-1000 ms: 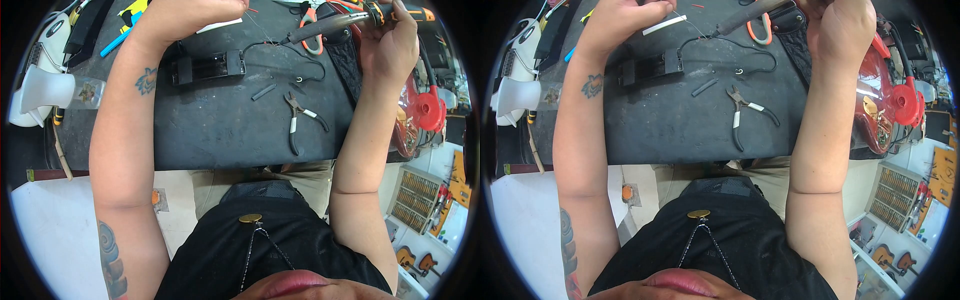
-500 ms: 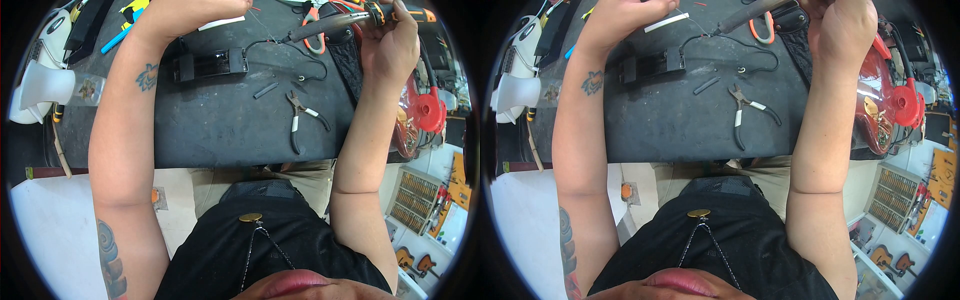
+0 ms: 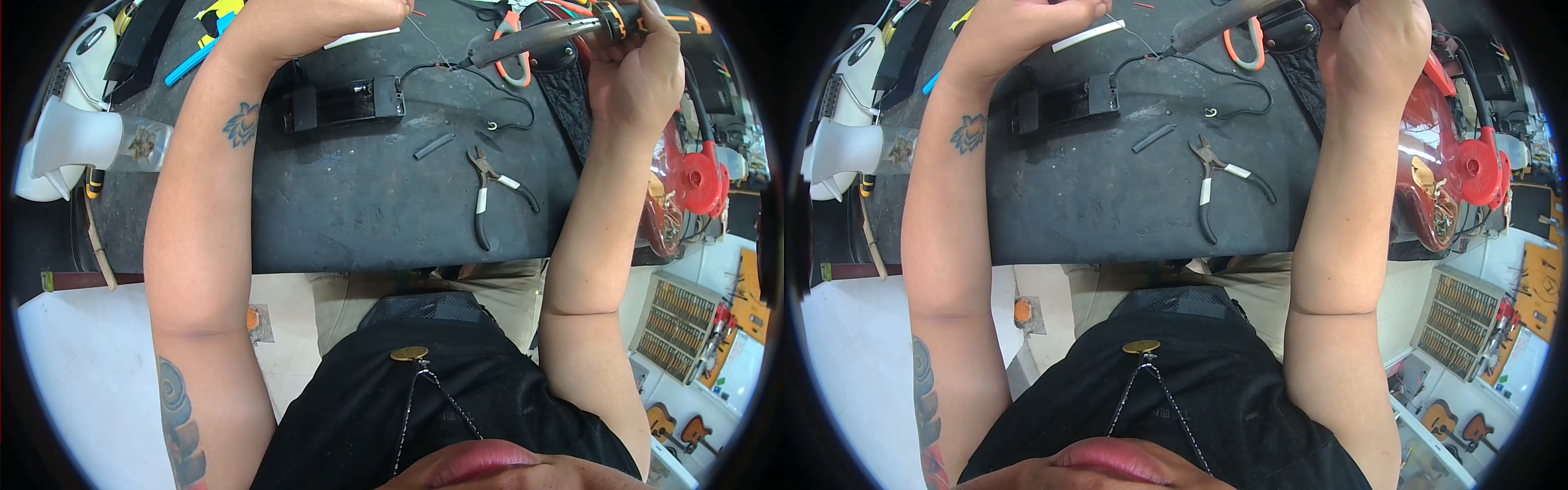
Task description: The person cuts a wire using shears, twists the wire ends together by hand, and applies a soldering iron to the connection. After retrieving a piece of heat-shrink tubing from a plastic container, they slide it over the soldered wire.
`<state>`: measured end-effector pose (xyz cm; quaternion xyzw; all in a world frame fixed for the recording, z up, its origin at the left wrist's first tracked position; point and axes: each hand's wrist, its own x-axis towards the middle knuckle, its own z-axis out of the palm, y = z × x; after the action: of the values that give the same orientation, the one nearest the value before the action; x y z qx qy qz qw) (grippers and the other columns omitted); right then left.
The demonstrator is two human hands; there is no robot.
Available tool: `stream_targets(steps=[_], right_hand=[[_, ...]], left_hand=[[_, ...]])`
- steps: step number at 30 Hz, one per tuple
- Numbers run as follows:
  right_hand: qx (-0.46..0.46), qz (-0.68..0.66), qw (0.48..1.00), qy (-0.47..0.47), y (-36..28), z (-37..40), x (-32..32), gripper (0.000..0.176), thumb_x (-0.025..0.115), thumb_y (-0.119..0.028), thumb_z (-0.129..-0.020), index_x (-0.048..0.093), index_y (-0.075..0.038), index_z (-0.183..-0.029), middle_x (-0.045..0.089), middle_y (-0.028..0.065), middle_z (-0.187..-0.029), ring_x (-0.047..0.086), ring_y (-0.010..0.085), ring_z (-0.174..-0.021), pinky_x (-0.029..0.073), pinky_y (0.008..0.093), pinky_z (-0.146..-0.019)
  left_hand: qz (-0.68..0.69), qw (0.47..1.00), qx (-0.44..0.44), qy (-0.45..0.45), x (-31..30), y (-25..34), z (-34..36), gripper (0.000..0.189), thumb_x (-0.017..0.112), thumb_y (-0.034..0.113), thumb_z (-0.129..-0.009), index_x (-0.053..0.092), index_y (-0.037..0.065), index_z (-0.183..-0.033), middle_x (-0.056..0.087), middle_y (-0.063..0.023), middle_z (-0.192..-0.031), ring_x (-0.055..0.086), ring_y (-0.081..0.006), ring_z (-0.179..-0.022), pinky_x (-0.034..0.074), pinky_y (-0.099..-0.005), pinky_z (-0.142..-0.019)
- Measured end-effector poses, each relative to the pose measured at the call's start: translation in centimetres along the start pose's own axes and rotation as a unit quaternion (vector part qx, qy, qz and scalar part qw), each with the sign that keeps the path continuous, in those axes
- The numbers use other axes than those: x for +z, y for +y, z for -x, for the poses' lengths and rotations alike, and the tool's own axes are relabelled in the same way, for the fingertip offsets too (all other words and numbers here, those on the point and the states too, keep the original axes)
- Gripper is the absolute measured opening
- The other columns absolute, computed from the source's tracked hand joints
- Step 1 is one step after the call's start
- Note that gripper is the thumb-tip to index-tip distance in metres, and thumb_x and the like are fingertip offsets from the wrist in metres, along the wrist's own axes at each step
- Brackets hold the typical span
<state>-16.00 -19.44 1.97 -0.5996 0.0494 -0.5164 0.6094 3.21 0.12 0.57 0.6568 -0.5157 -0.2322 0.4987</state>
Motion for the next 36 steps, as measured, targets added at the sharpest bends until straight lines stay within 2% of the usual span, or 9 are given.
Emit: stream_targets(steps=[6,9,12,21,24,27,30,33,36], right_hand=[[-0.009,0.010,0.999,0.029,1.9,-1.2,-2.0,0.024,0.051,-0.025,-0.111,0.065,-0.009,-0.099,0.065,0.0008,-0.079,0.065,0.0132,-0.065,0.052,0.0295,-0.057],[0.191,-0.286,0.936,0.078,2.4,-2.4,-4.5,0.025,0.051,-0.025,-0.111,0.065,-0.008,-0.099,0.065,0.0007,-0.079,0.065,0.0131,-0.065,0.053,0.0297,-0.057],[0.012,0.001,1.000,-0.013,-0.3,-0.1,-0.2,0.025,0.051,-0.025,-0.111,0.065,-0.008,-0.098,0.065,0.0006,-0.079,0.065,0.0129,-0.065,0.053,0.0294,-0.057],[-0.016,0.036,0.999,0.023,1.5,-1.2,-2.0,0.024,0.053,-0.025,-0.110,0.065,-0.008,-0.098,0.065,0.0018,-0.079,0.066,0.0144,-0.065,0.054,0.0300,-0.058],[0.185,-0.292,0.934,0.090,3.0,-3.2,-5.4,0.024,0.053,-0.025,-0.111,0.064,-0.008,-0.099,0.066,0.0021,-0.079,0.066,0.0144,-0.065,0.055,0.0302,-0.058],[0.189,-0.292,0.934,0.081,2.5,-2.5,-4.9,0.024,0.053,-0.025,-0.111,0.064,-0.008,-0.099,0.066,0.0022,-0.080,0.067,0.0144,-0.065,0.055,0.0302,-0.057],[-0.002,0.003,1.000,0.005,-0.1,0.0,-0.2,0.024,0.053,-0.026,-0.111,0.064,-0.008,-0.099,0.066,0.0022,-0.080,0.067,0.0144,-0.066,0.054,0.0298,-0.056],[-0.008,0.006,1.000,0.012,0.9,-0.9,-1.8,0.024,0.053,-0.026,-0.111,0.064,-0.008,-0.099,0.066,0.0021,-0.080,0.068,0.0144,-0.066,0.054,0.0298,-0.056],[0.188,-0.289,0.935,0.086,2.5,-2.3,-4.6,0.024,0.054,-0.026,-0.111,0.065,-0.008,-0.100,0.066,0.0020,-0.079,0.067,0.0142,-0.066,0.054,0.0294,-0.056]], left_hand=[[-0.016,1.000,0.003,0.001,0.0,0.0,0.0,0.007,0.072,0.000,-0.083,0.078,-0.003,-0.085,0.060,0.0054,-0.064,0.049,-0.0027,-0.058,0.037,-0.0239,-0.056],[-0.015,1.000,0.003,-0.002,0.0,0.1,0.0,0.007,0.072,0.000,-0.083,0.079,-0.003,-0.085,0.060,0.0050,-0.063,0.050,-0.0028,-0.058,0.037,-0.0240,-0.056],[-0.018,1.000,0.004,0.002,0.0,0.2,0.0,0.007,0.073,0.001,-0.083,0.079,-0.003,-0.086,0.061,0.0043,-0.063,0.051,-0.0028,-0.058,0.038,-0.0240,-0.055],[-0.030,1.000,0.006,0.002,0.2,0.1,0.0,0.008,0.074,0.003,-0.083,0.080,-0.002,-0.086,0.065,0.0028,-0.064,0.054,-0.0029,-0.058,0.040,-0.0233,-0.055],[-0.045,0.999,-0.004,0.006,0.3,0.1,-0.1,0.009,0.075,0.003,-0.083,0.080,-0.003,-0.086,0.066,0.0023,-0.064,0.054,-0.0032,-0.058,0.040,-0.0231,-0.055],[-0.033,0.999,0.001,0.001,0.3,0.2,0.1,0.009,0.075,0.003,-0.083,0.080,-0.003,-0.086,0.066,0.0019,-0.065,0.055,-0.0034,-0.058,0.041,-0.0231,-0.055],[-0.046,0.999,-0.020,0.003,0.3,0.4,0.0,0.010,0.075,0.004,-0.083,0.081,-0.003,-0.087,0.066,0.0016,-0.065,0.055,-0.0036,-0.058,0.041,-0.0231,-0.055],[-0.023,0.999,-0.035,0.007,0.5,0.4,0.1,0.010,0.075,0.004,-0.083,0.081,-0.003,-0.086,0.066,0.0015,-0.065,0.055,-0.0039,-0.058,0.041,-0.0233,-0.055],[-0.039,0.999,0.008,0.003,0.1,0.1,0.1,0.010,0.075,0.004,-0.082,0.081,-0.003,-0.086,0.066,0.0013,-0.064,0.055,-0.0042,-0.058,0.041,-0.0237,-0.055]])
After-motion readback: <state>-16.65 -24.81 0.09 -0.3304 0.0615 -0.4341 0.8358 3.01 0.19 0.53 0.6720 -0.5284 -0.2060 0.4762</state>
